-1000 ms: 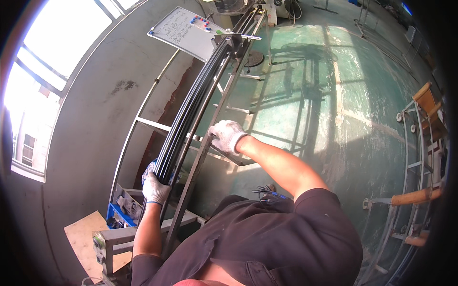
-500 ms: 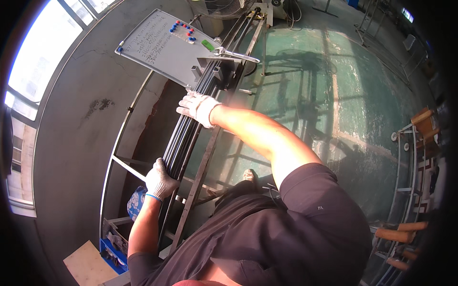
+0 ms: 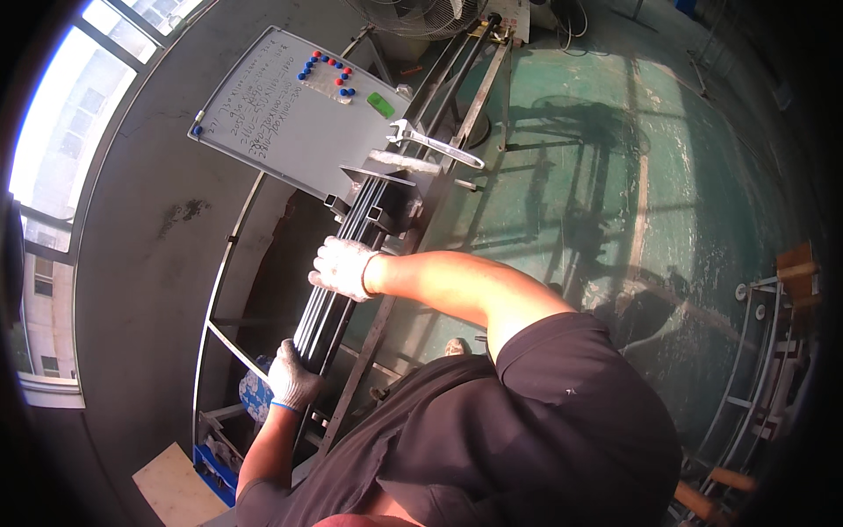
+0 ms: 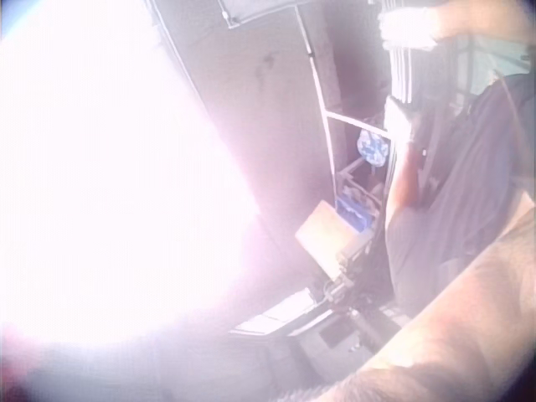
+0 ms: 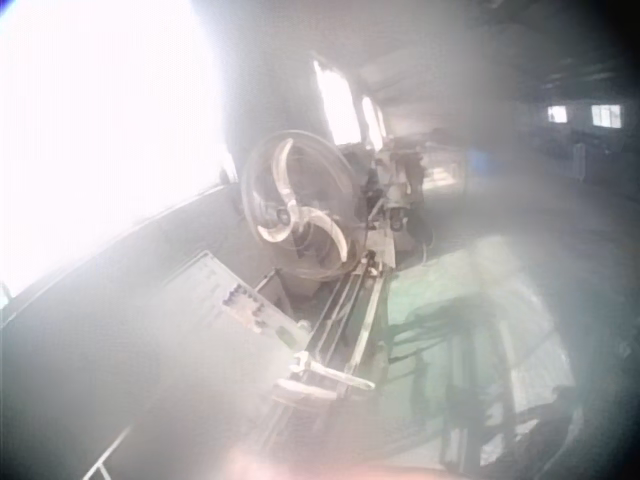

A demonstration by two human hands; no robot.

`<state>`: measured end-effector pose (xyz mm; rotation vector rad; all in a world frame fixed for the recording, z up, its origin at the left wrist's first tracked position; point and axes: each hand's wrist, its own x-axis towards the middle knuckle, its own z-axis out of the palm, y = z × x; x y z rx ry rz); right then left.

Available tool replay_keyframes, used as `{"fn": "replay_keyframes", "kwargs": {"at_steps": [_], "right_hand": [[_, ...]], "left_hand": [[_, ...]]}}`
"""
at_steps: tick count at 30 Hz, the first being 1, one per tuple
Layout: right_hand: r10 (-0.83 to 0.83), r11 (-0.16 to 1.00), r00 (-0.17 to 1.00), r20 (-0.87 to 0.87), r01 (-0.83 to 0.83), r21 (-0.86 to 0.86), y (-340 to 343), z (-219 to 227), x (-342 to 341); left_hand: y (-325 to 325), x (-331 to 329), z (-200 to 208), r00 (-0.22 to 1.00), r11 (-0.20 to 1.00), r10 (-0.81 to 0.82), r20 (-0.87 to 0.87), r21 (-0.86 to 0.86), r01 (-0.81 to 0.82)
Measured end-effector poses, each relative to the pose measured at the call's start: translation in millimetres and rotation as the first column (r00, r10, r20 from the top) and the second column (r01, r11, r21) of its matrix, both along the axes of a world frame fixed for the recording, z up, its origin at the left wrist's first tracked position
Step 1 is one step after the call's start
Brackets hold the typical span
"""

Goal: The person measures and cuts a bundle of metal rods, then uses a manual bending machine to bend them into curved shapes. The bent rods are placed on a nearby rack.

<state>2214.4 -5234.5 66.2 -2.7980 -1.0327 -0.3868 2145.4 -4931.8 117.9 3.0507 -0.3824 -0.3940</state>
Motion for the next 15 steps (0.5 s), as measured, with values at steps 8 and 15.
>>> {"fn": "replay_keyframes", "kwargs": {"at_steps": [8,15], "right_hand": [[0.237,0.832,0.961,-0.144,-0.125,0.54,-168.0,6.4,-107.0],[-0.358,0.658,0.888,0.289,0.021,0.752,-466.5,202.7,-173.2]], "left_hand": [[-198.1,-38.0,-52.5,0.791,0.932,0.166,0.589,-0.355,0.069],[-438.0,-80.7,-83.9,0.834,0.68,-0.483,-0.266,-0.715,0.165]]}}
